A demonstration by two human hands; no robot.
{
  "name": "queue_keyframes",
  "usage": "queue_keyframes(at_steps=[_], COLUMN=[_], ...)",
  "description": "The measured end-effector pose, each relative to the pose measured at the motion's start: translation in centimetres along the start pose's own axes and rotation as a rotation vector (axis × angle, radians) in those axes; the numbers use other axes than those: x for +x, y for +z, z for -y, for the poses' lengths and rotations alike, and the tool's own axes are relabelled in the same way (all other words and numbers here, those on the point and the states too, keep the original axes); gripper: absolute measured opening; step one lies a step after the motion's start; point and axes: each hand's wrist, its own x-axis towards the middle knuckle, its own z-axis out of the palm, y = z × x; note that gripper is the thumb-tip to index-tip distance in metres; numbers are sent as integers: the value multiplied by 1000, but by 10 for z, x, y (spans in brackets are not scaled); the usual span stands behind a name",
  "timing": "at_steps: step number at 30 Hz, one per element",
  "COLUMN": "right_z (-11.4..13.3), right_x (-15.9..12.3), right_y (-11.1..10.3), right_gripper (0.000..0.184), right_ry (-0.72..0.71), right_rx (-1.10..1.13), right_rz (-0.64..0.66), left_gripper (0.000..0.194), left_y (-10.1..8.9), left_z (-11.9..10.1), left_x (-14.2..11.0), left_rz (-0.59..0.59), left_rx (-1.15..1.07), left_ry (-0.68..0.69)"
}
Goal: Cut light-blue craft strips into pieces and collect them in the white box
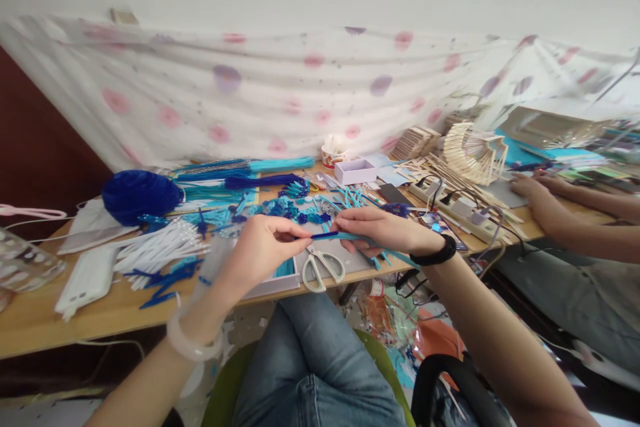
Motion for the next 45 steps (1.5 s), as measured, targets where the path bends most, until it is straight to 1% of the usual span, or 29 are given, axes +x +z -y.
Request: queue_keyframes(at_steps=[2,4,6,8,10,12,13,15,18,23,25,28,31,35,38,41,45], right_z=[1,1,0,-2,-5,-9,-10,-13,-16,-22,-27,-34,-40,-45,-48,-49,-48], right_x=[-2,-3,-3,-3,-3,-3,-4,-4,-2,2,3,6,6,7,7,7,6], right_y=[0,1,1,1,3,7,9,14,20,25,27,31,34,34,32,31,28], right_gripper=[47,47,47,47,47,47,47,46,45,46,43,39,39,39,39,40,39], right_ry=[-3,-42,-96,-127,-143,-182,-207,-250,-279,-275,-278,-288,-294,-258,-236,-242,-268], right_rx=[-126,-303,-396,-381,-314,-249,-226,-200,-195,-221,-200,-184,-201,-211,-173,-168,-227], right_rz=[-23,-30,-35,-51,-66,-87,-97,-107,-140,-239,-283,-338,-375,-406,-396,-383,-338], left_gripper=[7,7,6,10,26,44,49,53,51,41,34,31,26,16,13,16,17], left_y=[0,-1,-1,0,3,9,13,22,34,49,56,65,70,70,69,69,68], left_z=[1,1,2,5,9,15,18,22,22,12,11,12,10,8,10,13,15], left_x=[0,1,1,1,0,-2,-3,-6,-11,-17,-17,-15,-10,-5,-2,2,4], left_rz=[8,14,24,27,1,-71,-118,-209,-337,-547,-606,-668,-682,-650,-622,-631,-662], left_rx=[24,47,36,-56,-231,-433,-517,-635,-668,-507,-481,-429,-435,-614,-669,-692,-737], left_ry=[50,98,104,61,0,-49,-68,-99,-107,-90,-54,3,-15,-108,-142,-101,-19])
